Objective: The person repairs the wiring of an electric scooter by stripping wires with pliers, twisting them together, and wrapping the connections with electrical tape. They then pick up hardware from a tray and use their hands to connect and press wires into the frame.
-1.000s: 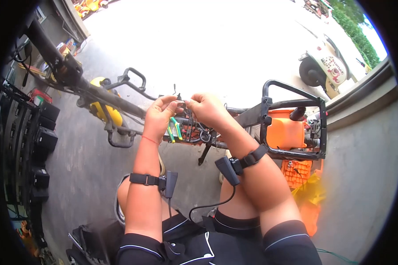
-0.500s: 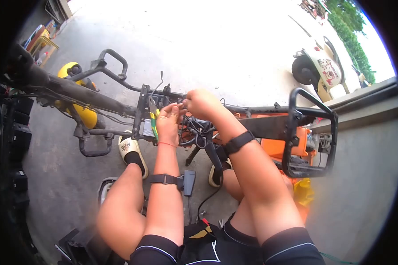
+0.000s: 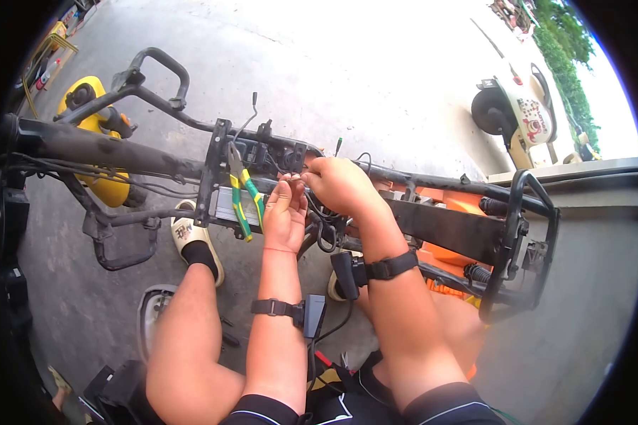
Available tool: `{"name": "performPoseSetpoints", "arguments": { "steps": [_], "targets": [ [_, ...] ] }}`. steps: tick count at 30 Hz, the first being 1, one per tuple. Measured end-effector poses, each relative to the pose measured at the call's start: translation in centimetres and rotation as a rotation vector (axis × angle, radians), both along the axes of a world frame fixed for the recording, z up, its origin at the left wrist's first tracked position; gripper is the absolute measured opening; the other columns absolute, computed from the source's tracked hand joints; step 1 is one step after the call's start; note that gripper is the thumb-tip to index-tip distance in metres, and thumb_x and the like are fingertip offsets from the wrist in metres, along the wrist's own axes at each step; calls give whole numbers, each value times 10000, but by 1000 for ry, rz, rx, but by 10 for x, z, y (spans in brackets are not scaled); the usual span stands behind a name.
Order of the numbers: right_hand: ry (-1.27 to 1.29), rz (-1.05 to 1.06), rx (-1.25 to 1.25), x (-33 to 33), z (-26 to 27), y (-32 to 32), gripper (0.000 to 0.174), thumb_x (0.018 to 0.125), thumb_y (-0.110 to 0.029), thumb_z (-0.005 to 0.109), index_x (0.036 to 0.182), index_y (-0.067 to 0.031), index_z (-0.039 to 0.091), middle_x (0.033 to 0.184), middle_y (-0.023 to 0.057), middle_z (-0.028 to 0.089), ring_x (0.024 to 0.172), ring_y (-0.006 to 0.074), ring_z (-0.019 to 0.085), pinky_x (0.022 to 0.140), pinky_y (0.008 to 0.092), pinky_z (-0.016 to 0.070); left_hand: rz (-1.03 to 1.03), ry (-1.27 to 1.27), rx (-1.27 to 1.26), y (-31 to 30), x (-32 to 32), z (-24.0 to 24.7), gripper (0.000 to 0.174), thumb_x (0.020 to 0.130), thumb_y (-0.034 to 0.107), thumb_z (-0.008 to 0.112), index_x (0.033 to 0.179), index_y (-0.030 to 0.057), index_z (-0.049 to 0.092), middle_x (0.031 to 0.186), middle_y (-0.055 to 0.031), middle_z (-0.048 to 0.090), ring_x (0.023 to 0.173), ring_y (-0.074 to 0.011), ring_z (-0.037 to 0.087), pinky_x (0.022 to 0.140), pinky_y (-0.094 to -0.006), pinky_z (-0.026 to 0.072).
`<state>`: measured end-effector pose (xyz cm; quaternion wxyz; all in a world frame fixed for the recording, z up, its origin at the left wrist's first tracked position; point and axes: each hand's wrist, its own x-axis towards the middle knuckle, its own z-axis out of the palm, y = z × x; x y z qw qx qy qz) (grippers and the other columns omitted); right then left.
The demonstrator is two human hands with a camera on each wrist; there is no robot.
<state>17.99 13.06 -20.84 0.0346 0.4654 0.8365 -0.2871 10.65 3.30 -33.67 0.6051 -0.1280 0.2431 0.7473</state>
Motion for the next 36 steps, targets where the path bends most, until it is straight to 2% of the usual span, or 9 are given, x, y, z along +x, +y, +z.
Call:
{"name": "performPoseSetpoints", "arguments": {
  "steps": [8,14,17,19,23,28,36],
  "targets": [
    [46,2,90,-9,-11,-9,272,902,-261,582,858,-5,663,833,244,668,834,429,641,763,500,502,133,-137,73,9,-1,1,217,991,205,607,1188,114,615,1079,6,672,944,-100,636,815,-256,497],
    [21,-33,134,-15,-13,-12,275,910,-271,570,855,-20,666,827,233,670,824,426,642,756,501,504,156,-132,-46,18,0,3,148,992,205,609,1097,101,619,1017,6,671,886,-91,632,793,-250,503],
    [3,-3,187,-16,-19,-8,253,902,-233,581,920,-4,687,802,244,661,802,435,642,734,486,506,156,-91,-155,22,2,7,122,991,226,615,1032,111,625,976,17,671,868,-85,630,772,-244,499],
    [-4,-3,187,-17,-20,-6,249,901,-230,581,915,-6,690,798,241,664,800,433,645,738,487,508,111,-6,-244,24,-2,13,169,991,273,614,1051,115,621,947,31,675,806,-62,640,694,-220,441],
    [-4,-6,191,-22,-22,-4,251,900,-234,583,888,-5,685,794,237,664,794,431,645,736,489,507,57,37,-339,25,-14,24,148,979,264,626,991,117,635,906,35,655,788,-80,609,648,-217,424],
    [-38,41,241,-28,-28,2,264,907,-265,577,811,-29,650,790,224,667,786,428,642,737,511,509,-14,50,-415,33,-19,23,149,970,245,628,1002,101,641,835,29,620,652,-77,542,516,-218,367],
    [-79,66,237,-32,-30,7,258,892,-265,589,813,-28,652,789,223,673,778,424,650,729,506,519,-45,235,-487,42,-22,26,203,971,235,613,1068,60,648,804,1,617,566,-79,519,471,-218,358]
  ]
}}
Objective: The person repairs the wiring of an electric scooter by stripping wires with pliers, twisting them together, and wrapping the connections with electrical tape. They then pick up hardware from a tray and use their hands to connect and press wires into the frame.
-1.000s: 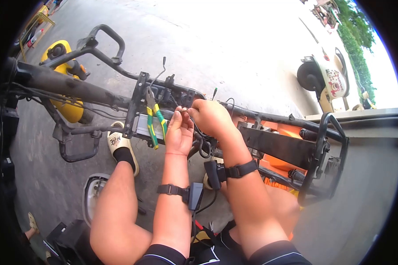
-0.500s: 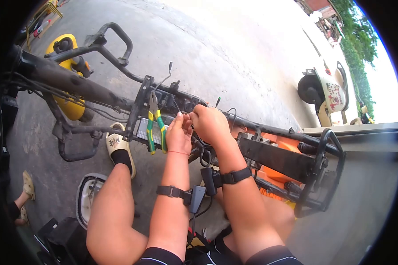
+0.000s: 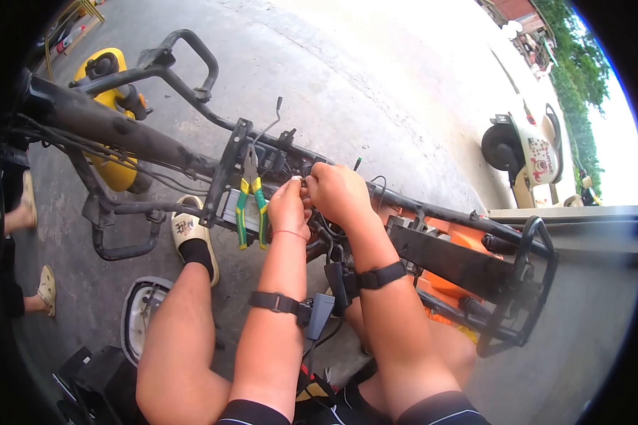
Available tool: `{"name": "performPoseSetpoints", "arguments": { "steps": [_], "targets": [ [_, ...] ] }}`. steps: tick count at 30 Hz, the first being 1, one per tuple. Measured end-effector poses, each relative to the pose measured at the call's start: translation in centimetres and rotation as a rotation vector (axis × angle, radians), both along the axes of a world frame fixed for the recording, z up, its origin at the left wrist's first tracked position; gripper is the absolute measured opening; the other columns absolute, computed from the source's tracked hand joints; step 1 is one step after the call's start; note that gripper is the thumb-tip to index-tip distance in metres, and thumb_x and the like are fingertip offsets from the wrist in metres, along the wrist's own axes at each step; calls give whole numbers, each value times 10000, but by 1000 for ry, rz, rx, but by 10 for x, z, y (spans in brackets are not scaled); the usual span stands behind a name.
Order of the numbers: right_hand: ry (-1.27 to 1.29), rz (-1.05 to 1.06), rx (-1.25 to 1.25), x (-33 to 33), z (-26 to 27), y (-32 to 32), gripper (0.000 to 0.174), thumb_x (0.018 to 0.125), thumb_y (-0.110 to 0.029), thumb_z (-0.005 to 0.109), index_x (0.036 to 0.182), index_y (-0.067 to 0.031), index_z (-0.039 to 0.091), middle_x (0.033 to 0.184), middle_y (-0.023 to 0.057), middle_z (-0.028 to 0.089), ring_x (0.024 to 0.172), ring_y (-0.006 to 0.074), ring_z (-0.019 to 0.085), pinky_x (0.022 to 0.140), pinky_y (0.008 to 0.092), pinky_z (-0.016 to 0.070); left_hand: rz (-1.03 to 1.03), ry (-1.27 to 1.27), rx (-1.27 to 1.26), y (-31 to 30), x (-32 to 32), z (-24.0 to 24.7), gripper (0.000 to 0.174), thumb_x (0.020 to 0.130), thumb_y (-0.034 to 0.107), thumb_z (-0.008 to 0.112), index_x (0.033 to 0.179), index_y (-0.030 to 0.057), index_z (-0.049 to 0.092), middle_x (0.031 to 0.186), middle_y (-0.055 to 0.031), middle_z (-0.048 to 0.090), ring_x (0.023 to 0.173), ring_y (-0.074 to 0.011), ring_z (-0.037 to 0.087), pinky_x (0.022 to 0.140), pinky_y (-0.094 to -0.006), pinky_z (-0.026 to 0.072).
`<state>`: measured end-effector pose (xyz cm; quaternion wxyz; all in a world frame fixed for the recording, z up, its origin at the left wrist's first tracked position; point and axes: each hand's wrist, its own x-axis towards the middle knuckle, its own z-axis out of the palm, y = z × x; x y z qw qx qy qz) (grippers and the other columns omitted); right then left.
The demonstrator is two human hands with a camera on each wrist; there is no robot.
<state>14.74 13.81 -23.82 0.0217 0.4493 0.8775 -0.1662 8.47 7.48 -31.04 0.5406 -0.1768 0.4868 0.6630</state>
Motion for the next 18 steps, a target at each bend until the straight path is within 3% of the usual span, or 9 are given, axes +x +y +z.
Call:
{"name": "performPoseSetpoints", "arguments": {
  "steps": [7,11,13,18],
  "targets": [
    [-15,-70,-53,-2,-2,5,287,898,-282,594,838,-18,689,798,229,681,796,414,663,745,493,526,1,161,4,-10,14,-2,303,1005,294,540,1123,29,628,838,-32,643,594,-89,575,468,-223,364],
    [-7,-88,-102,0,2,2,291,902,-282,595,842,-18,700,807,217,688,791,406,665,747,475,529,-2,134,56,-20,21,3,309,1015,323,533,1119,48,627,820,-17,632,571,-61,523,465,-209,344],
    [64,-9,-244,5,2,-4,278,904,-274,600,865,-19,705,814,202,696,794,401,664,747,452,530,36,-45,221,-28,19,2,309,1025,351,524,1081,68,635,744,32,570,542,-35,442,458,-192,319],
    [193,86,-344,12,-1,-10,260,896,-253,656,994,-19,711,837,180,704,773,348,677,737,396,527,70,-117,198,-38,9,10,301,1030,350,521,1027,75,643,655,88,428,524,-17,384,458,-176,285]
  ]
}}
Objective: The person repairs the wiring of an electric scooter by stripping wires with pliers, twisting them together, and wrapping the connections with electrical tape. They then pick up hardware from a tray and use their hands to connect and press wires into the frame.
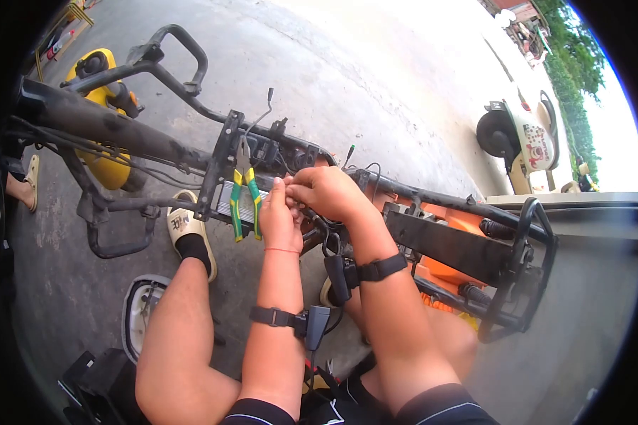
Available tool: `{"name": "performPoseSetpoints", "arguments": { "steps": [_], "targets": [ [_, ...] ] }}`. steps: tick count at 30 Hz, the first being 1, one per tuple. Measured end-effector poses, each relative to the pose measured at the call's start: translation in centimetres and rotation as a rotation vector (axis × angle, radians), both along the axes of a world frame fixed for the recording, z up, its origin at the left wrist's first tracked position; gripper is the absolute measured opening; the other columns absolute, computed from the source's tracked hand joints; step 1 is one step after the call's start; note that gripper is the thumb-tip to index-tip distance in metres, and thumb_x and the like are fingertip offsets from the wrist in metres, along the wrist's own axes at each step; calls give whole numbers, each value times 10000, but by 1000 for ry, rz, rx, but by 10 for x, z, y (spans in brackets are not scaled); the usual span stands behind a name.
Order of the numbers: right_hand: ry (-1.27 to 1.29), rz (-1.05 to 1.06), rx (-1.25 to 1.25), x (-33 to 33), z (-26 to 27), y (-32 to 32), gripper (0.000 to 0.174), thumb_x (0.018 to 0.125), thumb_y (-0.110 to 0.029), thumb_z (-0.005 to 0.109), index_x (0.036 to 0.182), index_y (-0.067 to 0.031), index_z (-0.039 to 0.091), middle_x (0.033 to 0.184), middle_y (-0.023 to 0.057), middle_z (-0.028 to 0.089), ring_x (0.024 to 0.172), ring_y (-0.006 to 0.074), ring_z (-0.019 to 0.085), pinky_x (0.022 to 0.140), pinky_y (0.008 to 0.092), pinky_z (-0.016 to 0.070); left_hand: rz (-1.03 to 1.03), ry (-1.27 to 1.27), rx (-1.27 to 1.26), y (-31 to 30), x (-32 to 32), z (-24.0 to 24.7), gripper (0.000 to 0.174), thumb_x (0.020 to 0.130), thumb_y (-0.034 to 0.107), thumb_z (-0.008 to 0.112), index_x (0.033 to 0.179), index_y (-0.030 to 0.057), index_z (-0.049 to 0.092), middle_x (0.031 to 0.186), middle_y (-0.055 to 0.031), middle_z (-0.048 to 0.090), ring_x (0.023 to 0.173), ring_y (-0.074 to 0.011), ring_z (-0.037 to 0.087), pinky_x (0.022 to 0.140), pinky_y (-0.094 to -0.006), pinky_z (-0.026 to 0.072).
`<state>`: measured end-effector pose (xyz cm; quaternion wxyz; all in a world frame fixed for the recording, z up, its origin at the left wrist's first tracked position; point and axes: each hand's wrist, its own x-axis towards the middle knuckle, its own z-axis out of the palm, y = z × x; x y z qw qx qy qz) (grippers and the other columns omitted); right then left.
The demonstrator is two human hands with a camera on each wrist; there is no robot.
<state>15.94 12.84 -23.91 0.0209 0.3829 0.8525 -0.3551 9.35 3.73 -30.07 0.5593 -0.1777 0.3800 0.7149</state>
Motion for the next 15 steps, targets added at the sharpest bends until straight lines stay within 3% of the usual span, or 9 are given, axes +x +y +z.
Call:
{"name": "performPoseSetpoints", "arguments": {
  "steps": [2,3,4,6,7,10,15],
  "targets": [
    [152,-160,-28,-6,-3,3,249,856,-247,677,930,-14,722,860,188,706,812,343,680,760,415,532,122,238,-122,-1,-4,2,304,1028,336,525,997,61,651,666,81,451,531,-11,398,456,-184,288],
    [87,-171,61,-12,-3,7,272,812,-255,718,972,-34,713,1011,174,689,980,327,639,872,422,493,219,355,-227,-2,-4,4,378,1026,341,521,967,0,672,742,39,548,588,-43,443,522,-221,362],
    [87,-170,59,-14,-8,5,272,812,-255,718,972,-34,713,1011,174,689,980,327,639,872,422,493,220,355,-228,-3,-7,5,378,1026,341,521,967,0,672,742,39,548,588,-43,443,522,-221,362],
    [-13,-52,581,-17,-24,3,336,766,-266,749,1029,-67,688,1177,148,615,1169,344,526,992,452,401,364,583,-377,-7,-18,5,400,1025,334,519,969,-29,678,807,-5,619,638,-65,497,558,-237,405],
    [-64,-86,510,-21,-33,3,384,724,-265,761,1040,-74,656,1304,141,508,1281,367,400,1057,488,303,331,541,-397,-11,-25,11,404,1023,324,518,974,-42,683,833,-33,648,674,-71,519,597,-234,424],
    [-23,-76,710,-31,-54,-1,373,700,-250,763,1000,-59,653,1327,155,480,1292,368,378,1067,497,281,364,586,-380,-9,-33,12,392,1022,317,518,973,-37,680,824,-34,649,677,-75,521,599,-244,420],
    [-42,-72,711,-43,-73,-1,327,670,-197,750,952,-51,670,1430,177,411,1368,393,295,1099,512,238,367,576,-354,-9,-32,6,377,1027,302,511,972,-32,676,803,-21,633,665,-71,500,593,-246,408]
  ]
}}
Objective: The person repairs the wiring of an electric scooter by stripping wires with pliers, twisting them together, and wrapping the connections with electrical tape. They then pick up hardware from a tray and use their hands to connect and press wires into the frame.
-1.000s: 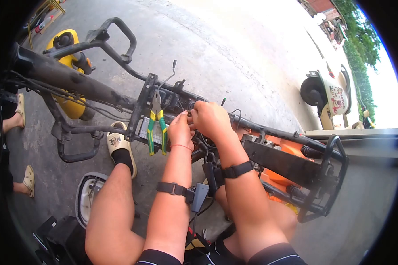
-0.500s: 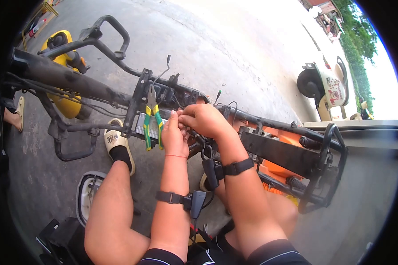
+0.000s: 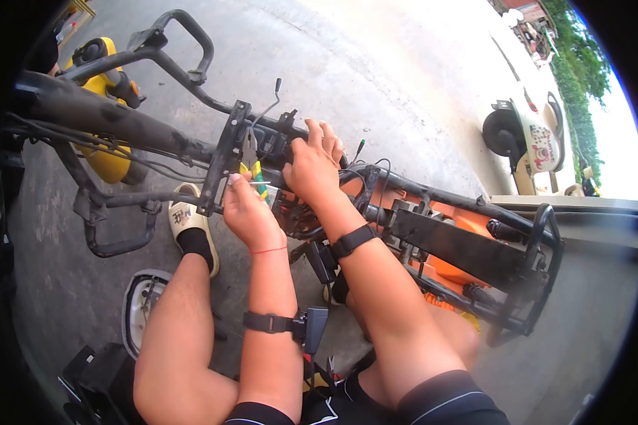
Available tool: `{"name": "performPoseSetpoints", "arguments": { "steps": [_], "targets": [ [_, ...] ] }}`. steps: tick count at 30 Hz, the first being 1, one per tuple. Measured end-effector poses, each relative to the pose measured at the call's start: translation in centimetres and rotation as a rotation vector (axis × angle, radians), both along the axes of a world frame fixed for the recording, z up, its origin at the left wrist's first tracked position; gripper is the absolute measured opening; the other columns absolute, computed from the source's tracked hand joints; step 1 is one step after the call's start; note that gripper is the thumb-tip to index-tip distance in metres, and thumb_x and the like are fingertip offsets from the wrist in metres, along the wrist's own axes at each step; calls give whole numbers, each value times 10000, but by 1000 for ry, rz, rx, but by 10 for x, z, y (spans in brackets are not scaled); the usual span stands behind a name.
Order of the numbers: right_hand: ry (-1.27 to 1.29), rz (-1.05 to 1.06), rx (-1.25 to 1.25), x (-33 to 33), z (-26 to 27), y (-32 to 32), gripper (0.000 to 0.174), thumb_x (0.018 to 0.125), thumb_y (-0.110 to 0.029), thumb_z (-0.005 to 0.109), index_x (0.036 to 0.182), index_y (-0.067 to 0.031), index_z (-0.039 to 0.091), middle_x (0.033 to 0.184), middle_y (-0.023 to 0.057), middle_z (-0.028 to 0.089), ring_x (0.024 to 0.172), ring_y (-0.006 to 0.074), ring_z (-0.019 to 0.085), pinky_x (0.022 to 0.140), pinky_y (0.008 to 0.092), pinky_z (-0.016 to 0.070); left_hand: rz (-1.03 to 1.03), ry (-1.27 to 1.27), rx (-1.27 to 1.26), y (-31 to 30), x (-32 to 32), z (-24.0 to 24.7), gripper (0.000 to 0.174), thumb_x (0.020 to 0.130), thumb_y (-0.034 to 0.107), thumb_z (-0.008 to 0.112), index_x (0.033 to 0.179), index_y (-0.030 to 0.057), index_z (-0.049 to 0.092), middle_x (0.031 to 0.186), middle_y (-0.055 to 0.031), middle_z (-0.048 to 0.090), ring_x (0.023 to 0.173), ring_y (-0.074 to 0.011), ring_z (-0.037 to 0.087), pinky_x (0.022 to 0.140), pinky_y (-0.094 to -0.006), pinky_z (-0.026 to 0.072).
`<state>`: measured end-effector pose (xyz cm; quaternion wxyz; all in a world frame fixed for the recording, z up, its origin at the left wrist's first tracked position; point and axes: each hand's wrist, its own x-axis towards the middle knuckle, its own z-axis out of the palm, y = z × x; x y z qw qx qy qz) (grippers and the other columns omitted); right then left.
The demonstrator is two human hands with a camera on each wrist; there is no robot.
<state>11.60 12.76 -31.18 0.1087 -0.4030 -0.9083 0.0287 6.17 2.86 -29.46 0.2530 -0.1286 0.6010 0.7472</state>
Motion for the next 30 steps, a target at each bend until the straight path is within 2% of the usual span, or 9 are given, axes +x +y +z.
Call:
{"name": "performPoseSetpoints", "arguments": {
  "steps": [2,5,7,9,11,20,26,30],
  "targets": [
    [47,-132,-95,-2,-4,0,276,664,-178,743,916,-71,708,1494,182,366,1409,410,244,1121,537,202,-12,-11,-3,0,1,-2,369,1028,294,509,973,-32,675,799,-18,628,664,-70,496,593,-246,405],
    [67,-175,-141,-4,-10,1,240,660,-172,743,888,-97,738,1523,172,351,1423,416,224,1130,559,176,-54,-7,-1,0,4,-9,359,1031,282,506,971,-31,672,808,-19,629,675,-69,498,603,-244,406],
    [75,-176,-147,-4,-12,2,236,659,-170,743,884,-101,742,1529,163,350,1424,416,223,1127,565,174,-25,-19,55,1,4,-11,335,1026,305,526,943,10,663,647,71,446,552,-13,383,494,-192,297],
    [84,-178,-152,-4,-13,3,232,657,-168,743,880,-106,747,1534,155,348,1424,415,221,1124,571,172,-28,-19,46,-1,2,-13,332,1026,303,525,944,11,661,647,71,446,549,-13,385,495,-193,301],
    [95,-162,-151,-3,-13,3,297,651,-181,744,940,-109,757,1526,137,387,1428,421,232,1109,604,164,-32,-20,39,-2,2,-13,330,1026,302,525,945,11,659,646,71,446,545,-13,387,495,-193,305],
    [60,-55,-78,-2,-10,4,297,702,-205,733,951,-43,749,1443,150,480,1417,357,282,1116,554,191,-61,-7,48,-1,3,-17,311,1025,296,524,955,24,657,654,75,451,541,-12,389,491,-192,311],
    [-48,-38,55,-7,-12,2,254,697,-197,702,868,-10,715,1394,167,527,1387,336,344,1100,531,215,-75,-6,56,1,2,-20,298,1025,289,521,951,34,656,651,73,447,532,-11,386,483,-191,305],
    [-31,-55,62,-9,-15,-1,261,689,-195,693,869,-6,693,1386,177,532,1367,349,368,1089,516,229,-103,23,25,0,2,-24,286,1027,284,515,955,40,646,646,70,444,504,-14,374,452,-193,288]
  ]
}}
